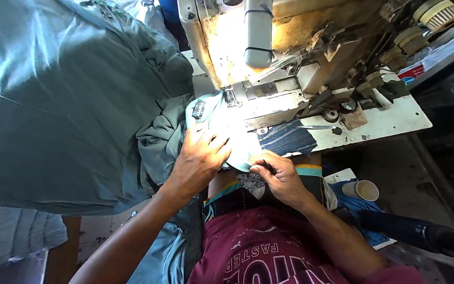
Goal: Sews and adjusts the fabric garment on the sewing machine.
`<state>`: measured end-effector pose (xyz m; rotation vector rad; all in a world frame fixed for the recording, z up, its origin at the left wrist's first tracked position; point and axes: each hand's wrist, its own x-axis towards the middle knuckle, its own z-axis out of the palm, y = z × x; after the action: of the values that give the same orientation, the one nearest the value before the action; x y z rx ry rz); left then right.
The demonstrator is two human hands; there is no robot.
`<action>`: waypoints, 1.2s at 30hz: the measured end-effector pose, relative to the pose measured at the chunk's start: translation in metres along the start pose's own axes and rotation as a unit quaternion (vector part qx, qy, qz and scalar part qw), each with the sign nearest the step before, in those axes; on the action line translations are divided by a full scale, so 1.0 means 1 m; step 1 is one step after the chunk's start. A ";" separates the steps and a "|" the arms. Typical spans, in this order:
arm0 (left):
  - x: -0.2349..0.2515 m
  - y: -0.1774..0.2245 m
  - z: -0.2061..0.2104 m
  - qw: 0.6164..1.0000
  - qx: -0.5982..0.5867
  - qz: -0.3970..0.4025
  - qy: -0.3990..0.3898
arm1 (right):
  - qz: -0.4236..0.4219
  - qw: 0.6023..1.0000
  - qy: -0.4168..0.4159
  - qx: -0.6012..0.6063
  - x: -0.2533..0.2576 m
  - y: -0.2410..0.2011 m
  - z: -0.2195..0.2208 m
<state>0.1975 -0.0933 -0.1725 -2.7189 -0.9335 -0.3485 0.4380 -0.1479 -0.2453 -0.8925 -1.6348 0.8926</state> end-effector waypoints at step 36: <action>-0.055 -0.071 -0.002 0.933 0.105 -0.272 0.212 | -0.086 0.992 0.042 -0.084 0.093 0.030 0.008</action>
<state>0.1102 -0.0705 -0.1764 -2.0275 -1.4676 -0.8421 0.4152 -0.0535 -0.2343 -0.8753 -1.7028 0.5979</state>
